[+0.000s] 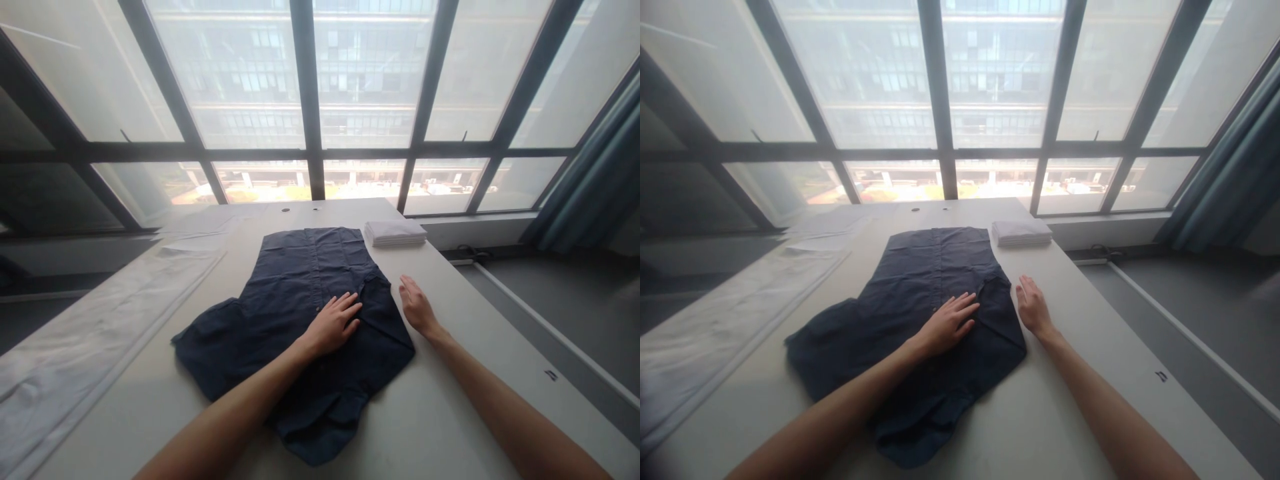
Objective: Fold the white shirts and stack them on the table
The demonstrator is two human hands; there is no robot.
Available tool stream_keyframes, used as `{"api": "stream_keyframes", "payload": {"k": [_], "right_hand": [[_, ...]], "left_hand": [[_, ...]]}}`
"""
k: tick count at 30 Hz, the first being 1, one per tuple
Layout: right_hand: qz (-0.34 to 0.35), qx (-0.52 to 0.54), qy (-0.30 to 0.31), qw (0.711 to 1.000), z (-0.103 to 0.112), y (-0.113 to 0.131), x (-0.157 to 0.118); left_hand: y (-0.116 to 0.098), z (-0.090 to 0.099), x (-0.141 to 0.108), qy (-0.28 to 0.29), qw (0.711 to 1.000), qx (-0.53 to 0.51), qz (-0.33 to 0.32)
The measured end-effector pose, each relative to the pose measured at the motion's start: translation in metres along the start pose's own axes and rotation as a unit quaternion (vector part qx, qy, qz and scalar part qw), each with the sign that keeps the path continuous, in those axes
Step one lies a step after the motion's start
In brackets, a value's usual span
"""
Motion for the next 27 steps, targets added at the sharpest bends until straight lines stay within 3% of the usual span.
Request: {"api": "stream_keyframes", "payload": {"k": [3,7,12,17,23,25,27], "right_hand": [[0.043,0.003,0.010,0.999,-0.001,0.017,0.003],[0.106,-0.057,0.132,0.984,-0.030,0.046,0.002],[0.073,-0.119,0.216,0.966,-0.056,0.041,0.001],[0.064,-0.095,0.195,0.974,-0.055,0.034,0.000],[0.057,-0.033,0.048,0.997,-0.031,0.035,0.012],[0.087,-0.023,0.068,0.994,-0.033,0.041,0.013],[0.134,-0.020,0.137,0.981,-0.042,0.051,0.009]], "left_hand": [[-0.001,-0.002,0.000,0.006,1.000,0.004,-0.007],[0.000,-0.003,0.000,0.005,1.000,0.008,-0.005],[-0.001,-0.002,-0.001,0.003,1.000,0.011,0.000],[-0.001,-0.001,-0.001,0.006,1.000,0.013,0.008],[0.000,-0.004,0.001,0.028,0.999,0.026,0.014],[0.000,-0.005,0.001,0.033,0.999,0.030,0.015],[-0.001,-0.005,0.001,0.035,0.999,0.034,0.016]]}}
Point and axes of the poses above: each hand's wrist, its own x-axis towards the middle knuckle, its own z-axis out of the back of the hand, y = z × x, the point moved 7 cm from there along x, towards the middle knuckle, and after that the axes turned 12 degrees about x, right-handed, at the moved point
